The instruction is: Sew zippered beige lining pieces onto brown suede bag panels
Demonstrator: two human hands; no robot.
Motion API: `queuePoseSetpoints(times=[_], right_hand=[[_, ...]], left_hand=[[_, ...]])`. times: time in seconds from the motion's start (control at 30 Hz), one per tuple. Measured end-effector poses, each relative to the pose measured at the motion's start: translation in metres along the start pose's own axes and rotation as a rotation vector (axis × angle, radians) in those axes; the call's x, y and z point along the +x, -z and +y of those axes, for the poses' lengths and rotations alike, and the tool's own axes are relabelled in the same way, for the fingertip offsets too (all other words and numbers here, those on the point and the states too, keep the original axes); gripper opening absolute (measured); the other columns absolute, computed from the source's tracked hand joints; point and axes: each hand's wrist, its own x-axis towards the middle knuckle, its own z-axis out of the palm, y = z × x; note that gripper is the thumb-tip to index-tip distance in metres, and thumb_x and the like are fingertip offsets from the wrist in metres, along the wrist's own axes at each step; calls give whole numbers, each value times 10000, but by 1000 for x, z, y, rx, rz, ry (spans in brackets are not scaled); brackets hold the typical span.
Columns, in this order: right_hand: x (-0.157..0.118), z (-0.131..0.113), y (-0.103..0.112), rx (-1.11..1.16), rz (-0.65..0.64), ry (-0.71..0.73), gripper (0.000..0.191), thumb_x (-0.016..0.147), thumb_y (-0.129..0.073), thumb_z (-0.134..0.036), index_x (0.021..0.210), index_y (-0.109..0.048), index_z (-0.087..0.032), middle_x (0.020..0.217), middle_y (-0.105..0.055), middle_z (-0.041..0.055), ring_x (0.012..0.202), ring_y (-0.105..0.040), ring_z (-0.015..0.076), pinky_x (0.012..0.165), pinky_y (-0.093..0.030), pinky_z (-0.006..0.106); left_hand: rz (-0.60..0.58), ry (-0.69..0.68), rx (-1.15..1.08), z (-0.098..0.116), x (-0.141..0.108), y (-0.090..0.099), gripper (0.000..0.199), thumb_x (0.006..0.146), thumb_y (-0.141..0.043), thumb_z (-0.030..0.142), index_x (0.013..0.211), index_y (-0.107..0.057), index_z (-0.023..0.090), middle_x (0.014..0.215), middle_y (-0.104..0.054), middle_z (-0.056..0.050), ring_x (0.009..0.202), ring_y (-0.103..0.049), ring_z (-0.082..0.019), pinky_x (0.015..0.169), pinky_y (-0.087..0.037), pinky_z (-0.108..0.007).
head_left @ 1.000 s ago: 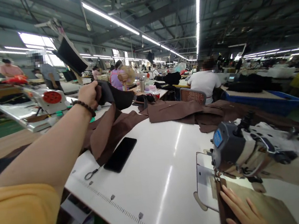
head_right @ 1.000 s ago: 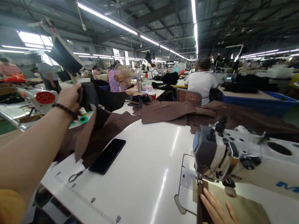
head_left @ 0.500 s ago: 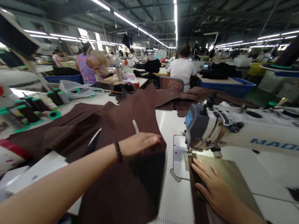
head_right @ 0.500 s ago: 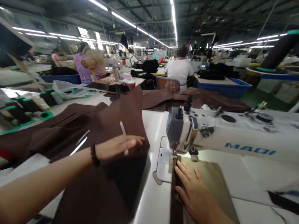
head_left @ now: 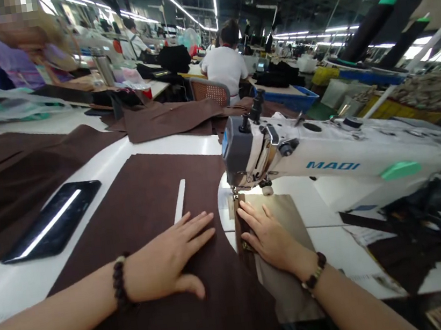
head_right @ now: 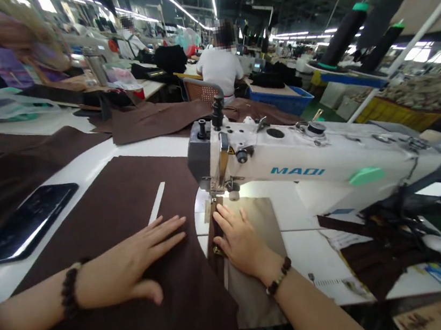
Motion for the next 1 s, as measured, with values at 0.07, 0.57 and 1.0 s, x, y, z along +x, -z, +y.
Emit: queuePoseSetpoints(times=[0.07,0.57,1.0], right_hand=[[0,1,0,-3,1,2,494,879,-370,-292,1347,-297,-152,1434,-233,62,1330,-186,189,1076,-182,508],[-1,3,1,-34,-38,38,523,835,-356,-209,1347,-304,-112,1433,-216,105,1333,-175,218,1070,-168,521],[-4,7,-10,-38,47,88,464,855,-360,-245,1319,-377,-255,1379,-353,49,1285,-281,273,1077,-109,540]], left_hand=[[-28,-38,-37,19,-9,-14,875,741,-536,600,1402,-162,164,1446,-106,-157,1329,-122,-320,1073,-98,-523],[66,16,-299,19,20,11,401,938,-280,295,1325,-364,230,1417,-284,-29,1306,-260,-194,1095,-178,-421],[-1,19,-241,11,64,15,401,934,-273,287,1303,-393,189,1397,-334,-72,1293,-294,-211,1075,-193,-458]])
